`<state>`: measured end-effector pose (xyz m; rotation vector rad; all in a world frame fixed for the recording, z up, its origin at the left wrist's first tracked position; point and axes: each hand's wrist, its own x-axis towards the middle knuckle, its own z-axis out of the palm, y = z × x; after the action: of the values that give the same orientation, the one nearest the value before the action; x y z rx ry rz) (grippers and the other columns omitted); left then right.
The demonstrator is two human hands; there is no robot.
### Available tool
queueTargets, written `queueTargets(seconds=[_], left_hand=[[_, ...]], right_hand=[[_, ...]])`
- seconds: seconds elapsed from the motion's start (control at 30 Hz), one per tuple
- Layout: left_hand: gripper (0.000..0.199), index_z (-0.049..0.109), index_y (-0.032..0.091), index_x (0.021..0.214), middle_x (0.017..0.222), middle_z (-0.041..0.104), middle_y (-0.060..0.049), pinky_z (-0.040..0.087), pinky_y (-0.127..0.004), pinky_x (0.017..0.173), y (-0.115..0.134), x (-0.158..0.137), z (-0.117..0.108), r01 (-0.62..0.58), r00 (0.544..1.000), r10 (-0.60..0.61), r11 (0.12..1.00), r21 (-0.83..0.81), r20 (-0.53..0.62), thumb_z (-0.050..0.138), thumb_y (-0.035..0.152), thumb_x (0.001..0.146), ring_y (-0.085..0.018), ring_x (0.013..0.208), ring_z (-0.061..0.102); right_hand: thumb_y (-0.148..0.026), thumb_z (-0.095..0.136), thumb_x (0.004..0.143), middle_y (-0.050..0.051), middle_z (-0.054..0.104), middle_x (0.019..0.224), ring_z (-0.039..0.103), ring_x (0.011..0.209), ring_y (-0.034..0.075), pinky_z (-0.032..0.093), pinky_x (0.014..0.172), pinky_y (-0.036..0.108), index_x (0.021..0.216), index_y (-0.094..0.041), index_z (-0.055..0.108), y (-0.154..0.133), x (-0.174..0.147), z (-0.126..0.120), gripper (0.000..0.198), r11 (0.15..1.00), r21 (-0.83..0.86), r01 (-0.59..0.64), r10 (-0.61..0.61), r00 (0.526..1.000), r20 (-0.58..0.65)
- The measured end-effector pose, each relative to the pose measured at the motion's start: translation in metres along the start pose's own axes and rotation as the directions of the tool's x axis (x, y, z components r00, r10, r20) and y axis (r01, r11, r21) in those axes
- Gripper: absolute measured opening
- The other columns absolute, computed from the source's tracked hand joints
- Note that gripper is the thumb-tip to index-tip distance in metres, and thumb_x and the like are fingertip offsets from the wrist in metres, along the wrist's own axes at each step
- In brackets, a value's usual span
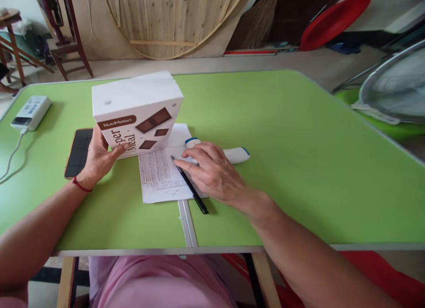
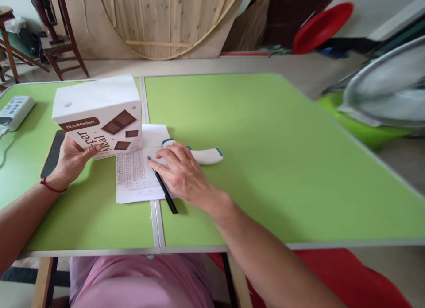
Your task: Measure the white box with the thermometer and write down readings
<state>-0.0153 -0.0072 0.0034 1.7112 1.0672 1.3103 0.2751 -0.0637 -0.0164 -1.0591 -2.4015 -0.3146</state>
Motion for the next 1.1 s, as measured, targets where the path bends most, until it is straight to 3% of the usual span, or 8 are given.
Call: queueTargets(seconds=[0.23,0.43,0.53,0.6,0.67,0.8,0.97,1.1], left_hand=[[0.065,0.051,0.017,0.118,0.117,0.066,-0.011,0.056,-0.040,0.088,0.018,-0.005,0.001,0.035,0.993,-0.046,0.994,-0.099,-0.108,0.087,0.041,0.069,-0.026,0.104,0.066],[0.053,0.056,0.016,0.113,0.109,0.069,-0.011,0.059,-0.041,0.079,0.026,-0.017,0.006,0.126,0.991,-0.130,0.979,-0.160,-0.015,0.079,0.048,0.077,-0.029,0.097,0.069],[0.056,0.055,0.016,0.116,0.114,0.068,-0.013,0.059,-0.043,0.080,0.022,-0.022,0.006,0.142,0.990,-0.141,0.980,-0.136,0.021,0.079,0.049,0.077,-0.032,0.104,0.068],[0.056,0.054,0.017,0.117,0.116,0.067,-0.013,0.059,-0.043,0.080,0.017,-0.024,0.005,0.144,0.989,-0.140,0.982,-0.122,0.046,0.078,0.049,0.078,-0.032,0.106,0.067],[0.056,0.052,0.017,0.118,0.114,0.067,-0.014,0.060,-0.043,0.077,0.011,-0.026,0.004,0.145,0.988,-0.138,0.983,-0.116,0.069,0.077,0.049,0.079,-0.032,0.104,0.068],[0.057,0.048,0.017,0.120,0.108,0.068,-0.013,0.060,-0.042,0.073,0.004,-0.027,0.002,0.149,0.985,-0.137,0.982,-0.113,0.107,0.074,0.049,0.081,-0.031,0.098,0.070],[0.054,0.048,0.017,0.118,0.110,0.067,-0.012,0.060,-0.040,0.074,0.002,-0.027,0.001,0.135,0.981,-0.120,0.986,-0.095,0.152,0.071,0.049,0.082,-0.029,0.098,0.070],[0.058,0.046,0.016,0.120,0.107,0.067,-0.012,0.059,-0.040,0.075,0.003,-0.027,0.002,0.121,0.983,-0.106,0.988,-0.092,0.149,0.072,0.050,0.081,-0.027,0.094,0.070]], right_hand=[[-0.014,0.057,0.076,0.021,0.063,0.120,0.060,0.110,0.036,0.053,0.090,0.056,0.133,-0.010,0.053,0.041,-0.020,-0.006,0.057,0.979,-0.100,-0.177,0.188,0.976,0.106],[-0.015,0.059,0.073,0.008,0.068,0.077,0.063,0.067,0.024,0.055,0.062,0.040,0.103,-0.016,0.064,0.053,-0.024,-0.007,0.031,0.949,-0.017,-0.314,0.309,0.918,0.248],[-0.022,0.064,0.075,0.007,0.067,0.076,0.062,0.062,0.022,0.051,0.050,0.035,0.095,-0.019,0.063,0.044,-0.014,-0.016,0.020,0.895,0.150,-0.420,0.415,0.907,0.069],[-0.029,0.071,0.075,0.006,0.066,0.078,0.062,0.063,0.022,0.051,0.048,0.034,0.093,-0.021,0.060,0.030,-0.005,-0.029,0.023,0.829,0.329,-0.453,0.515,0.847,-0.130],[-0.032,0.074,0.075,0.004,0.064,0.077,0.061,0.060,0.020,0.052,0.048,0.034,0.088,-0.024,0.056,0.011,0.004,-0.046,0.023,0.723,0.572,-0.388,0.574,0.798,-0.184],[-0.041,0.068,0.082,0.000,0.056,0.067,0.054,0.051,0.016,0.050,0.043,0.032,0.089,-0.026,0.056,-0.031,0.018,-0.072,0.020,0.276,0.913,-0.299,0.419,0.893,0.166],[-0.035,0.072,0.073,-0.004,0.054,0.065,0.050,0.047,0.011,0.048,0.043,0.028,0.095,-0.024,0.058,-0.066,0.035,-0.069,0.028,-0.165,0.898,-0.407,0.345,0.830,0.439],[-0.033,0.070,0.072,-0.005,0.055,0.064,0.051,0.048,0.010,0.046,0.046,0.026,0.091,-0.021,0.059,-0.076,0.048,-0.053,0.024,-0.323,0.870,-0.372,0.335,0.815,0.473]])
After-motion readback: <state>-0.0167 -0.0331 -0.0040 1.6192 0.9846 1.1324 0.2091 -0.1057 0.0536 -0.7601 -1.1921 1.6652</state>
